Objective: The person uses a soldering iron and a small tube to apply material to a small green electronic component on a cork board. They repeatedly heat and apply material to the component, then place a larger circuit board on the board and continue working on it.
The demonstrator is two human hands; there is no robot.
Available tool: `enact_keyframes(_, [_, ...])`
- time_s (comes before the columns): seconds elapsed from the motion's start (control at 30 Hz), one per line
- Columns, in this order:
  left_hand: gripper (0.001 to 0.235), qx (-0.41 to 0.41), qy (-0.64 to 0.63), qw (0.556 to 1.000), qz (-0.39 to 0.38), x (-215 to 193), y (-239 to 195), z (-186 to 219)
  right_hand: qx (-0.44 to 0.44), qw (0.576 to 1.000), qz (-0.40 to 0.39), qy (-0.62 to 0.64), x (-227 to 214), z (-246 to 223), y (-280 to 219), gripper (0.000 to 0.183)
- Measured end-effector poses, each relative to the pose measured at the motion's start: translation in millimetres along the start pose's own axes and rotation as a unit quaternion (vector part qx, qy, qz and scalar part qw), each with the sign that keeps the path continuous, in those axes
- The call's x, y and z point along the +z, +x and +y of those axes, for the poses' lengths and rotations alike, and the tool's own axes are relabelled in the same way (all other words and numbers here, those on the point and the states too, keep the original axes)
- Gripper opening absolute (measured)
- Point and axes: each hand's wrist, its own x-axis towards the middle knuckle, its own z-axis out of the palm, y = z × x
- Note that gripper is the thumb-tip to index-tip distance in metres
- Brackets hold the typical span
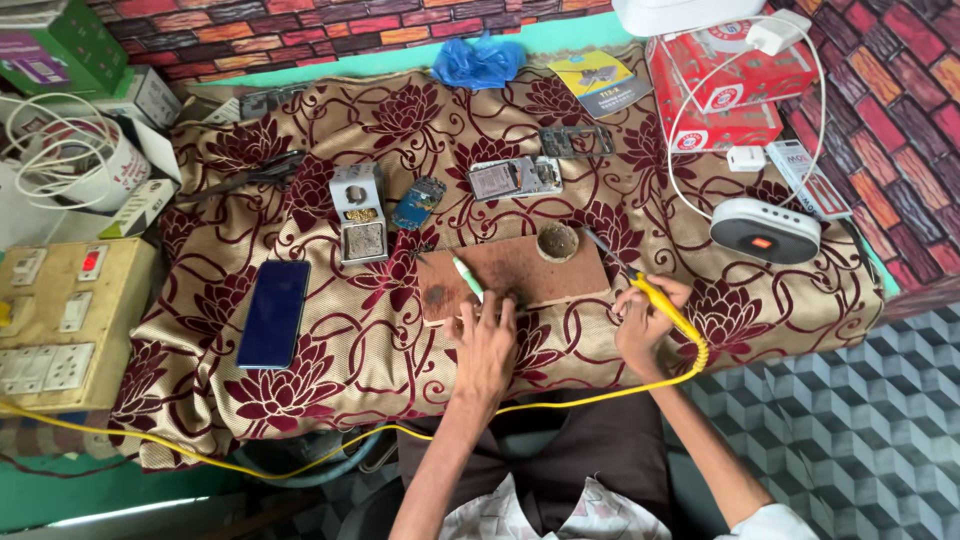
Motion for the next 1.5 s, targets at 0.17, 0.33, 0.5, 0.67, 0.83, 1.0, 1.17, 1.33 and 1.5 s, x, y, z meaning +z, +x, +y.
enact_keyframes(0.17, [0.035,-0.022,-0.045,0.999,0.004,6.4,-0.1,-5.9,0.029,0.998,0.022,-0.041,-1.9,-6.4,-0.2,0.021])
enact_keyframes(0.33, [0.054,0.033,0.025,0.997,0.069,33.9,5.9,-3.7,-0.004,0.998,0.023,-0.056,4.3,-14.2,0.0,0.026])
enact_keyframes(0.5, [0.052,0.032,0.014,0.999,0.032,33.7,10.9,-3.7,0.007,0.997,0.026,-0.068,3.2,-15.9,2.7,0.02])
enact_keyframes(0.67, [0.051,0.005,-0.008,0.991,0.13,6.3,9.3,-7.2,0.034,0.999,0.02,-0.022,1.9,-9.9,-7.0,0.018])
enact_keyframes(0.83, [0.037,-0.088,-0.068,0.989,0.094,-11.4,22.0,4.9,0.035,0.998,0.028,-0.038,0.4,-6.6,-2.3,0.014])
enact_keyframes(1.0, [0.039,-0.065,-0.074,0.987,0.123,-20.0,6.2,-2.2,0.001,0.996,0.0,-0.09,-1.0,-14.3,-9.0,0.017])
enact_keyframes(1.17, [0.071,0.059,-0.051,0.993,0.093,-39.3,7.7,-42.4,-0.127,0.982,-0.041,-0.131,11.5,-21.8,13.0,0.023])
enact_keyframes(1.33, [0.076,0.075,-0.043,0.995,0.046,-27.8,9.8,-73.8,-0.037,0.998,-0.039,0.039,27.3,-5.6,27.9,0.021])
enact_keyframes(1.5, [0.063,0.063,-0.01,0.996,0.057,-10.0,3.9,-80.2,-0.059,0.993,-0.082,-0.068,24.2,-11.3,16.0,0.026])
